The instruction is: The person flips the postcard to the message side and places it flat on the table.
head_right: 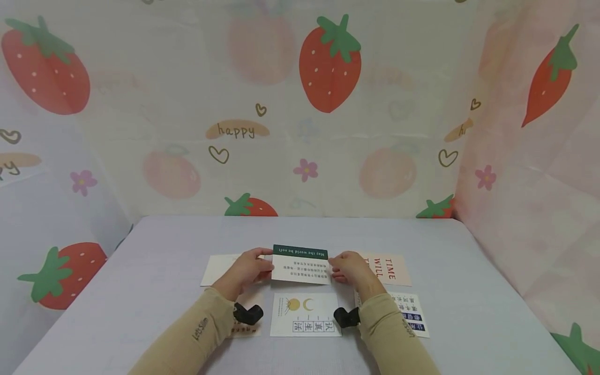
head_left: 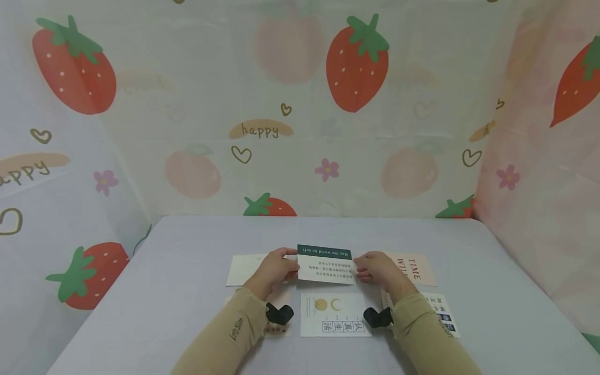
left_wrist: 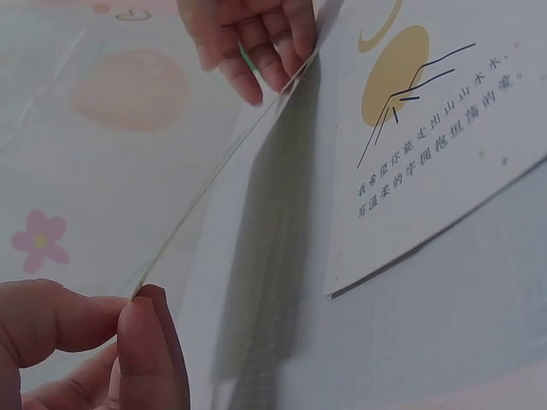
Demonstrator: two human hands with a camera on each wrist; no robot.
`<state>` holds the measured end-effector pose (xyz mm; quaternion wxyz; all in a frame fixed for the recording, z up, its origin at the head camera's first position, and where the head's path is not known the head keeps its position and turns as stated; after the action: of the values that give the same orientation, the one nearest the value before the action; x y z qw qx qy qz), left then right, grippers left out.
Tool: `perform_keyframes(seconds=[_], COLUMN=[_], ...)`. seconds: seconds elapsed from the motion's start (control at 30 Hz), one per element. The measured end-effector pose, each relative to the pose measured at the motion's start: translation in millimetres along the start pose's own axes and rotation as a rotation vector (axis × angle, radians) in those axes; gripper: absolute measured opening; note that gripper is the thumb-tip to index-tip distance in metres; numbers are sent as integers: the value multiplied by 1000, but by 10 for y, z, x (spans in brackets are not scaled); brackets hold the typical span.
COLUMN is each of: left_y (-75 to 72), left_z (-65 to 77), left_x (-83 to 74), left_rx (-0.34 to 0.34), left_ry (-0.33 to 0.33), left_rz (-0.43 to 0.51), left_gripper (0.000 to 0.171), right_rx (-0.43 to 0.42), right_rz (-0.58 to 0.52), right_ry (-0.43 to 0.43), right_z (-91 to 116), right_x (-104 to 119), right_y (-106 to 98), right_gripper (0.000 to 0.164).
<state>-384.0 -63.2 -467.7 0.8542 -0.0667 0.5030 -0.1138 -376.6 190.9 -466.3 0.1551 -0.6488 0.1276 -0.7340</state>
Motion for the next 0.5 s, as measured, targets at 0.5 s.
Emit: perform_keyframes(seconds=[0.5], left_y=[4], left_z=[-25], left_x=[-27], left_rx=[32], left_ry=[34], left_rz=[18], left_gripper=[32], right_rx=[16], right_rz=[93], right_ry=[-51], right_z=[0], right_x=[91], right_y=[28], right_gripper=[28])
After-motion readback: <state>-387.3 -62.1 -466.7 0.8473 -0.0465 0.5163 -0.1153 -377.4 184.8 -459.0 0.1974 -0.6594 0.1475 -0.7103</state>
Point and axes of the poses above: each hand's wrist, its own z-axis away from the middle knuckle, its own y-axis out of the palm, x = y × z, the point moved 7 cm from there along -z, towards the middle knuckle, and after that the axes turned 13 degrees about -y, right-handed, at the moved point
